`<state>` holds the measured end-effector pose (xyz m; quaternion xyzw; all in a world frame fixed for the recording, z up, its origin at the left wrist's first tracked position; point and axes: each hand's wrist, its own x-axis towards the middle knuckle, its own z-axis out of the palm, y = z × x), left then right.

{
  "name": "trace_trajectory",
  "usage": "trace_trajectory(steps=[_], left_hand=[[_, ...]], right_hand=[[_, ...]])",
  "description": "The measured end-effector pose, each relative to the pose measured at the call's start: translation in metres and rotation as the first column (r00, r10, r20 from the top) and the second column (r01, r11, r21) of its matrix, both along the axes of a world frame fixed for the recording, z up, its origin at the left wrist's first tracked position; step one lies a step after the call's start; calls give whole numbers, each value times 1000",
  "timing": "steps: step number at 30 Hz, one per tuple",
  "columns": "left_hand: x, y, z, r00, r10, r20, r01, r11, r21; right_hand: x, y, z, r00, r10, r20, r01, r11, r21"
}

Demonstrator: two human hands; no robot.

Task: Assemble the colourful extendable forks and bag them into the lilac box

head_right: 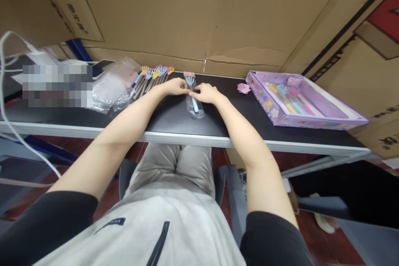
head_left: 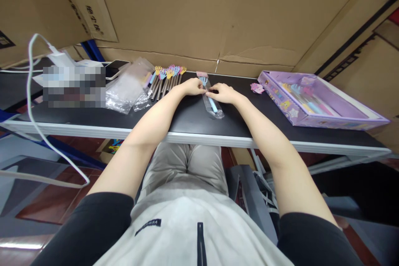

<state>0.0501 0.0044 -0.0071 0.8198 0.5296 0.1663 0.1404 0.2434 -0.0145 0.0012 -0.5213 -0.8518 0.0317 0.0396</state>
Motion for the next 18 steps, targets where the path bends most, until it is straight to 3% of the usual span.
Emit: trace_trajectory(steps=[7,18], left_hand=[[2,0,-2,983,-6,-183,15,998,53],[5,-2,-1,980,0,-198,14,998,68]], right_hand=[[-5,-10,8,996,-69,62,67,997,40],[9,2,3,987,-153,-46,155,988,29]])
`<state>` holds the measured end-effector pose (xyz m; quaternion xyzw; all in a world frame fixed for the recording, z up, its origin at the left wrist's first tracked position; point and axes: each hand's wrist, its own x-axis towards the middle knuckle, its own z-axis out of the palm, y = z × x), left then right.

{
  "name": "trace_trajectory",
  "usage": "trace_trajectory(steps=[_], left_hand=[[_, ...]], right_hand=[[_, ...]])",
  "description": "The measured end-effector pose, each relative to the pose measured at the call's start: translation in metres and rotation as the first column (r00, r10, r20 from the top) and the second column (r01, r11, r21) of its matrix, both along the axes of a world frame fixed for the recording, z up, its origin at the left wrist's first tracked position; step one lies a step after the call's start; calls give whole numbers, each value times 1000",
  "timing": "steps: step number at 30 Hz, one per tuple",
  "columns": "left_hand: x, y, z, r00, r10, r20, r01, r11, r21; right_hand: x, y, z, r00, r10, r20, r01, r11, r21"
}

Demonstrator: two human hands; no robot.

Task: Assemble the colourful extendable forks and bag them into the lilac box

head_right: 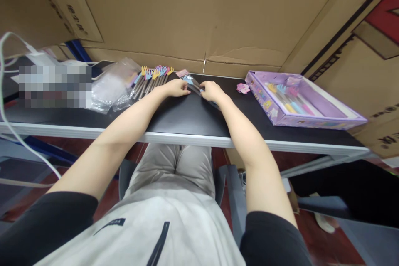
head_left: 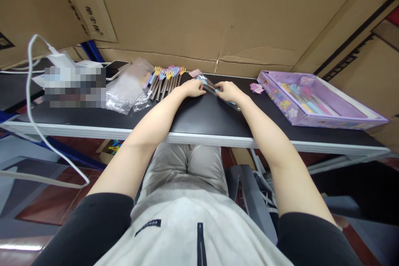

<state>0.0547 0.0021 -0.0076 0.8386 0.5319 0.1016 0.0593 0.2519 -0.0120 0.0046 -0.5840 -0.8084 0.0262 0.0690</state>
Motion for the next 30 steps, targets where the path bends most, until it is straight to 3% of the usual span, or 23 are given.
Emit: trace_trajectory(steps=[19,30], left_hand=[[2,-2,1,1000,28,14,-28,999,-22],[1,-1,0,999,30,-12,-31,999,-23]], right_hand=[[40,15,12,994,-48,-98,63,987,150],[42,13,16,986,-97,-132,116,983,145]])
